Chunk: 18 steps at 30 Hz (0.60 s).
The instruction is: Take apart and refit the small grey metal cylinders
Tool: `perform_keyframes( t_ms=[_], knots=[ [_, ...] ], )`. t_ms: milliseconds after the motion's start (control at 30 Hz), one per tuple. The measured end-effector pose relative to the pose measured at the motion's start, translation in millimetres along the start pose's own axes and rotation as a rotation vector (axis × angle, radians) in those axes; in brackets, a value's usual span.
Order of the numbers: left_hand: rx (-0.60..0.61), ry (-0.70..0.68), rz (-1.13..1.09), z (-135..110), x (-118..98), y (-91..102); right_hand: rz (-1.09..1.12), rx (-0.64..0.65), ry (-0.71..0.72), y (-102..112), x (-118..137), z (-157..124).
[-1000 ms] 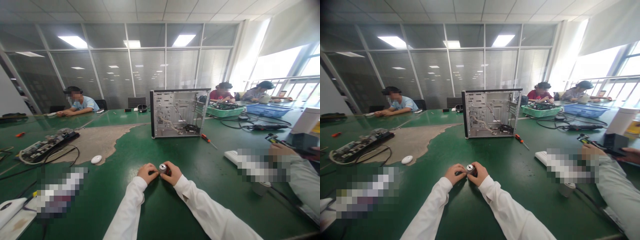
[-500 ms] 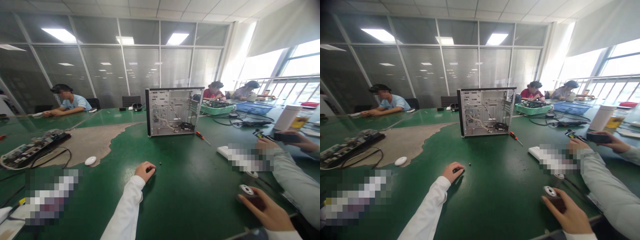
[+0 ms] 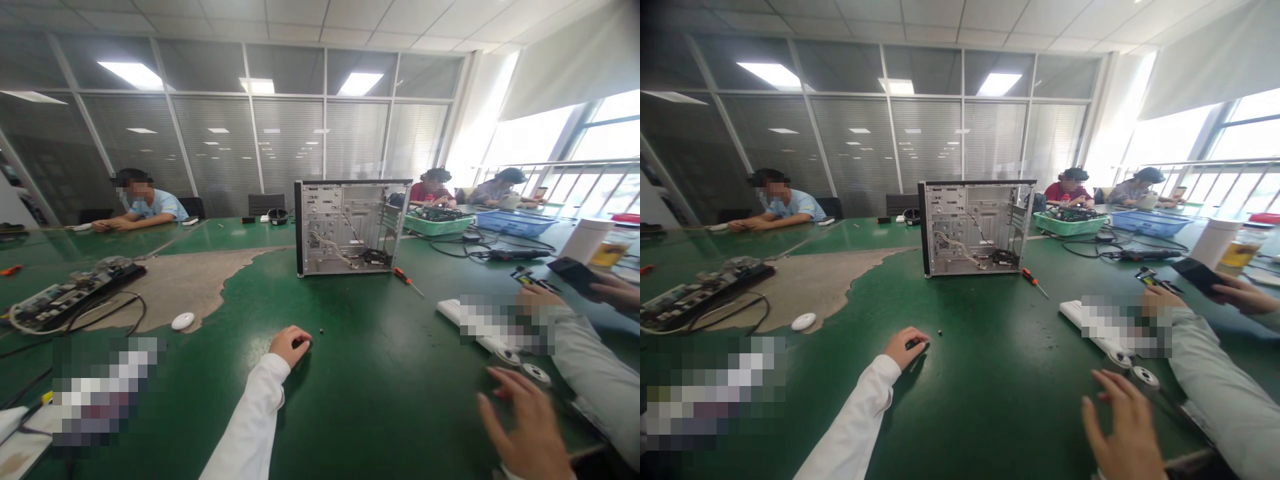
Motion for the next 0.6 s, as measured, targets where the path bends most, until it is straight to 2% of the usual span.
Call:
perform_keyframes(
  t_ms=[133, 200, 267, 367, 467, 533, 600],
  knots=[
    [-0.003, -0.001, -0.003, -0.1, 1.2, -0.6, 0.274, 0.391, 0.347, -43.8, 96.6, 24.1],
    [-0.002, -0.011, -0.001, 0.0, 2.2, -1.3, 0.278, 0.487, 0.432, -67.7, 130.3, 40.7],
    [-0.003, -0.022, -0.001, 0.5, 3.3, -2.0, 0.278, 0.531, 0.499, -91.9, 153.1, 59.3],
    [-0.006, -0.03, 0.002, 1.4, 4.8, -2.8, 0.295, 0.508, 0.556, -126.8, 171.7, 84.7],
    [-0.003, -0.029, 0.007, 1.8, 5.7, -3.5, 0.337, 0.462, 0.563, -155.9, 178.5, 100.5],
    [-0.005, -0.021, 0.007, 2.0, 6.3, -4.2, 0.375, 0.45, 0.561, -167.8, 179.1, 104.3],
    [0.0, -0.008, 0.003, 2.3, 6.9, -5.0, 0.417, 0.449, 0.571, -170.5, 177.9, 103.7]
  ],
)
Point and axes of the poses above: each hand's wrist, its own z-axis towards the middle knuckle, its own y-axis out of the back of the hand, x = y × z, the point moved 2 cm from there along z, towards the middle knuckle, and after that the axes turned 15 degrees about y, right-handed, at the moved point
